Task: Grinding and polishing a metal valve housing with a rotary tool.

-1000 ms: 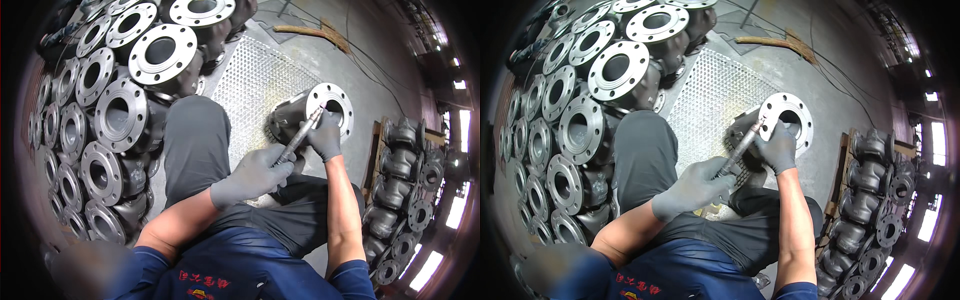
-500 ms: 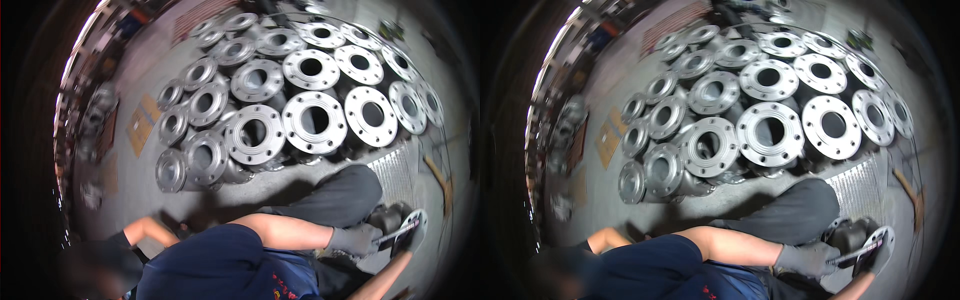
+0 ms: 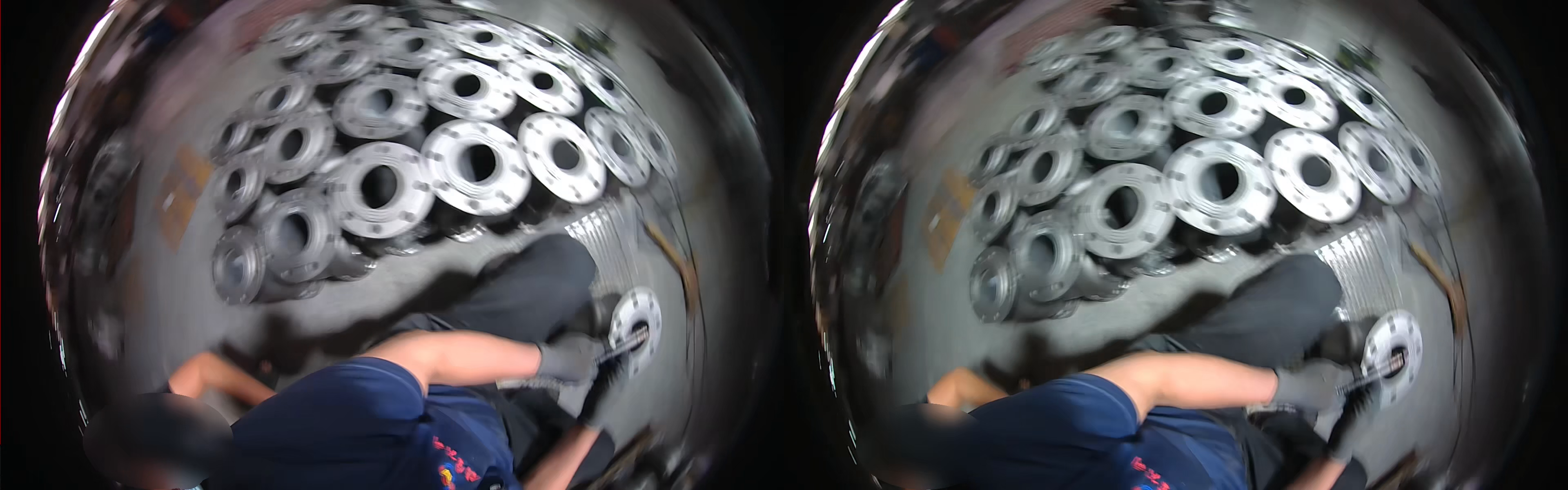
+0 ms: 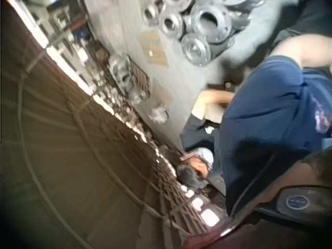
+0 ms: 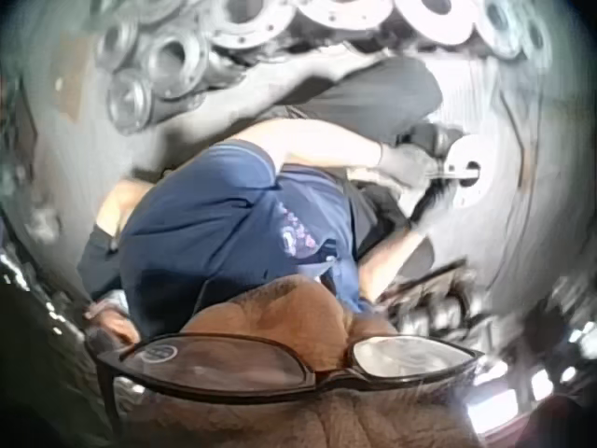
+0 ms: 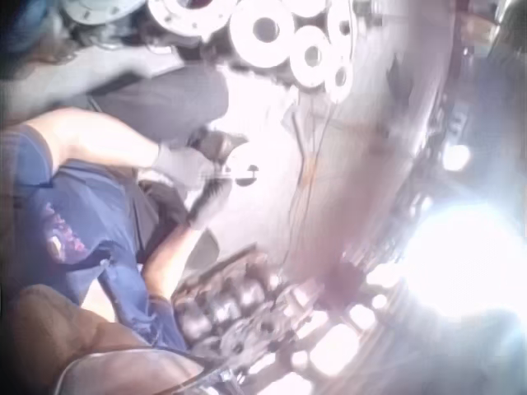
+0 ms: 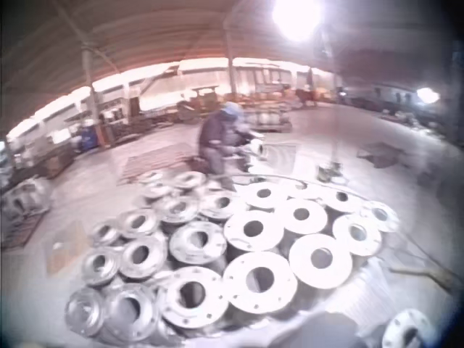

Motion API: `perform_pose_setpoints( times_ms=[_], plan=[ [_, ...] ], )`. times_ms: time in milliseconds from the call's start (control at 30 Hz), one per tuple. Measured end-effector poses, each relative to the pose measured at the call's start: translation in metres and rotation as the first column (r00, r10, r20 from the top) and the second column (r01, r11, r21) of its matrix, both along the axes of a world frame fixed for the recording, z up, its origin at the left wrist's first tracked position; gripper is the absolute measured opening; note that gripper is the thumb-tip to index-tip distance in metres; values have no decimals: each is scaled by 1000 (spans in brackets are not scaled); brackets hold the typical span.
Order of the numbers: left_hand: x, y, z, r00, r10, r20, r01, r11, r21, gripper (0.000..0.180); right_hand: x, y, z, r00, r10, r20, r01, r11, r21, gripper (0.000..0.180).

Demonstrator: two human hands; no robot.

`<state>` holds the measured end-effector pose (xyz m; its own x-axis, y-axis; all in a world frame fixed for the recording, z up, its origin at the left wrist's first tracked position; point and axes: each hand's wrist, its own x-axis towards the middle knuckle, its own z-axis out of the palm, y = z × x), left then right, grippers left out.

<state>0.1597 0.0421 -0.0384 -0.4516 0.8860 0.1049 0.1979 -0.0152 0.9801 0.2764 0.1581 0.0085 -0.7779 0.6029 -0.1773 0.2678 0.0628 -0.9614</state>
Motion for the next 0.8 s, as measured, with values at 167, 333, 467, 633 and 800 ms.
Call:
perform_pose_setpoints(
  times_ms=[167,333,467,633,800],
  plan=[
    [-34,-39,34,963,-222,-155,193,964,-182,43,-26,-41,23,951,-308,17,308,945,-105,34],
    [-62,-20,58,957,122,265,-6,916,-401,47,45,57,12,665,-740,-96,723,671,-166,38],
    [-58,10,24,868,231,440,17,872,-490,54,40,112,-5,669,-716,197,705,696,138,45],
    [-44,35,13,763,224,607,90,892,-444,55,16,110,-23,774,-573,268,545,819,177,39],
    [-70,30,-18,769,282,574,-4,900,-436,42,5,73,-20,807,-567,165,557,824,107,30]
  ],
)
